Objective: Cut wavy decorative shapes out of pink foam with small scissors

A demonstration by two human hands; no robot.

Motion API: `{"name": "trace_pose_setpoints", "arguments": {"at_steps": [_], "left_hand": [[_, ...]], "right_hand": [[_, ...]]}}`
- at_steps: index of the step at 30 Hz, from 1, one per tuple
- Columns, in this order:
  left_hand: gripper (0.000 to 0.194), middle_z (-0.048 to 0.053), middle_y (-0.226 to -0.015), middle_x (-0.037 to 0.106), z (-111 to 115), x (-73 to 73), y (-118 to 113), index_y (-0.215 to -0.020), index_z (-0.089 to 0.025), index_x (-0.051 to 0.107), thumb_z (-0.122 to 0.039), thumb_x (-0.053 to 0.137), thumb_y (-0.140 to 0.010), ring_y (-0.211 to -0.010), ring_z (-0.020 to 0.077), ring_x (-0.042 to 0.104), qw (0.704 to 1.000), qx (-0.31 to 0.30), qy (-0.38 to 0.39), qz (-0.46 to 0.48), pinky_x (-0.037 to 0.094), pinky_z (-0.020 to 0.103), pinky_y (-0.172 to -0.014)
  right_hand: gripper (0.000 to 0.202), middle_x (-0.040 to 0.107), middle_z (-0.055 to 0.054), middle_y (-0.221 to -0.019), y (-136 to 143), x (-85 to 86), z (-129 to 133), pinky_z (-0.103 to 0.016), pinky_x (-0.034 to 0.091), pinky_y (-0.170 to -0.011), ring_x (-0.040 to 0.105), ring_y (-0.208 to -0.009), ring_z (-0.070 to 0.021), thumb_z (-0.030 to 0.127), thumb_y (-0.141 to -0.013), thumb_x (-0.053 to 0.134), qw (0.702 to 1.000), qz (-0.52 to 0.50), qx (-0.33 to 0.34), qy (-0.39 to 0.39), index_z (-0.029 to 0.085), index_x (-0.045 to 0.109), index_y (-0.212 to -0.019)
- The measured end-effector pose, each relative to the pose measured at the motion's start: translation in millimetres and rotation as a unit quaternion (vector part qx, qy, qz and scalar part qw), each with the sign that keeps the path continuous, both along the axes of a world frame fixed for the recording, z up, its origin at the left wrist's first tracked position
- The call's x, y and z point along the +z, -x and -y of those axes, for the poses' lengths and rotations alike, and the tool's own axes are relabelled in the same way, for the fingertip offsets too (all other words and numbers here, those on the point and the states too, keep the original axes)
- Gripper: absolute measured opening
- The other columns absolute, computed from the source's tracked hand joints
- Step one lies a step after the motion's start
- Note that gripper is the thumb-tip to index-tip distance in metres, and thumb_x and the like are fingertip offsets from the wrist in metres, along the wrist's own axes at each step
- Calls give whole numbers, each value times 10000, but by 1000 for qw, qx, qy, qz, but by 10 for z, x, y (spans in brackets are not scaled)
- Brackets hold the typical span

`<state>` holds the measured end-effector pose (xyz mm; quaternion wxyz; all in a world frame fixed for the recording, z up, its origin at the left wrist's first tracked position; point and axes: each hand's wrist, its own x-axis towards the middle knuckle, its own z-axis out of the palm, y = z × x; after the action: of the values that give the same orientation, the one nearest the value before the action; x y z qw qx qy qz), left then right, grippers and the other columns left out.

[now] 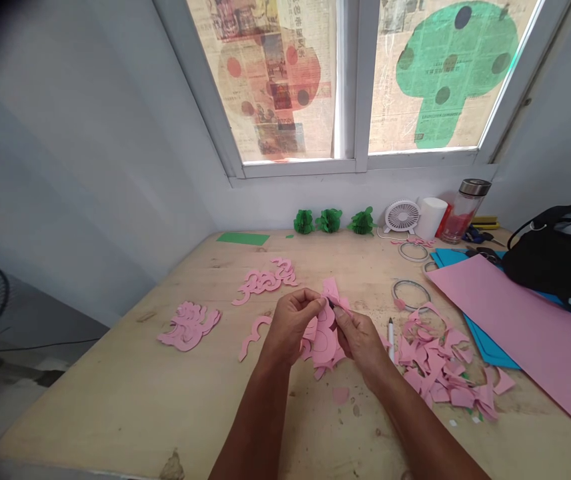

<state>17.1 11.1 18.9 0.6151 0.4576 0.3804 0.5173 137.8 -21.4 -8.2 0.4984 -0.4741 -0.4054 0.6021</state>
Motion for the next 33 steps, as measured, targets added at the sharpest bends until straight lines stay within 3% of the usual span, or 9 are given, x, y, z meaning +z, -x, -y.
{"name": "trace_pose_setpoints", "arguments": {"at_steps": [10,23,33], "left_hand": [[157,-16,-524,507,5,38,31,-564,-120,561,-233,656,-617,-511,79,432,999,-25,2,-35,345,214,-516],[137,-6,-552,536,4,73,90,-581,-116,583,-220,666,-610,-534,82,454,998,-49,8,-26,355,212,-538],[175,2,-579,544,-2,54,105,-594,-122,581,-281,632,-648,-546,89,468,999,-20,3,-30,367,218,-550]], "right_hand": [[464,245,89,-381,-35,25,2,-228,89,-381,157,-355,-44,516,-798,474,999,25,25,-14,194,323,-500],[423,261,89,-380,-49,32,23,-229,86,-384,153,-359,-53,516,-809,463,999,17,43,-14,171,445,-564],[392,258,95,-370,-46,33,12,-220,94,-371,159,-351,-57,504,-800,470,999,32,38,-22,154,532,-635]]}}
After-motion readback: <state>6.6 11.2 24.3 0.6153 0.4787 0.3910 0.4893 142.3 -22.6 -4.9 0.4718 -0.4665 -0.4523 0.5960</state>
